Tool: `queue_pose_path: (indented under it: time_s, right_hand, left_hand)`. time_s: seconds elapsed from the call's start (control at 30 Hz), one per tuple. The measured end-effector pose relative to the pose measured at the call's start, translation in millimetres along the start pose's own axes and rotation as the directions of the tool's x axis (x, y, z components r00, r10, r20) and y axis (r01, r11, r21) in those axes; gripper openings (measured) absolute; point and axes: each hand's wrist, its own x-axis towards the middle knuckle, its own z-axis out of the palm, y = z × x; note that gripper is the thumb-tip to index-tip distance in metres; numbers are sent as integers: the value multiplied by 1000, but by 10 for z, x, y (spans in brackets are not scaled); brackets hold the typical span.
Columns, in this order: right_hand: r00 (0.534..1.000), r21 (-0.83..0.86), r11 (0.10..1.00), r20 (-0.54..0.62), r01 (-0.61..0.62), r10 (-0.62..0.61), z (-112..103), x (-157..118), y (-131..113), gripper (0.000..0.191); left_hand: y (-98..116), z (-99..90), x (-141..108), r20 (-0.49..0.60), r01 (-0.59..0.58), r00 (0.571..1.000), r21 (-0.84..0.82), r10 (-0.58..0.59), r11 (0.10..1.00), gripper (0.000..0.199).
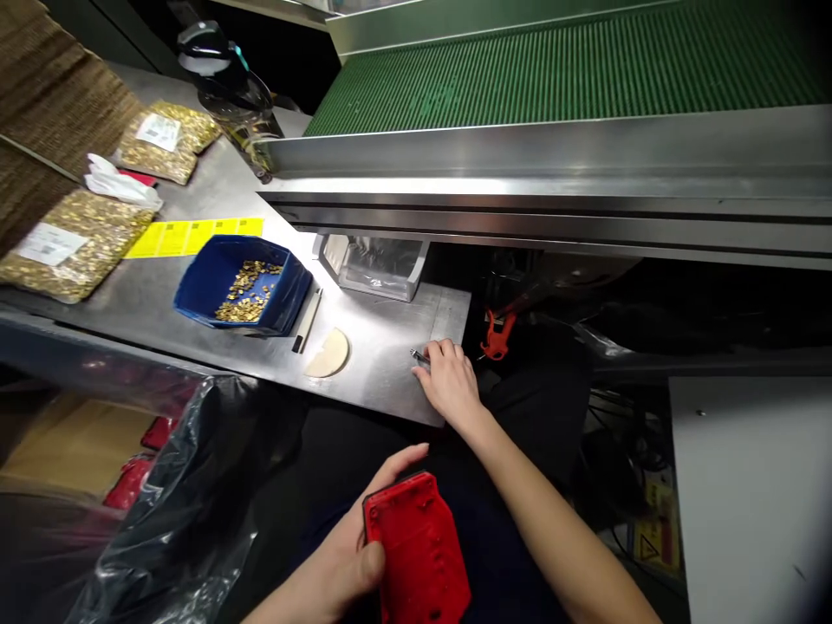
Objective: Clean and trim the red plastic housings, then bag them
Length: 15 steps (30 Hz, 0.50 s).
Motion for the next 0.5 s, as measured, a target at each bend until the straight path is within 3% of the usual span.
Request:
queue_pose_path:
  time_s: [0.1,0.3,0.4,0.5]
  right_hand:
    - [1000,-30,1000,28,7,-7,79,21,-51,14]
    - [987,30,999,162,-13,8,10,-141,-7,14]
    - [975,104,994,224,-35,10,-178,-233,-2,14]
    - [972,320,943,236,-93,16,-532,-447,-66,20]
  left_hand:
    - [-8,-89,-100,44,-6,999,14,5,1000,106]
    - [-135,-163,-121,103,-10,994,-186,30,982,111]
    - [-171,-201,-95,92,-8,995,-189,25,982,109]
    - [-161,-214,-77,63,4,998,-133,5,991,106]
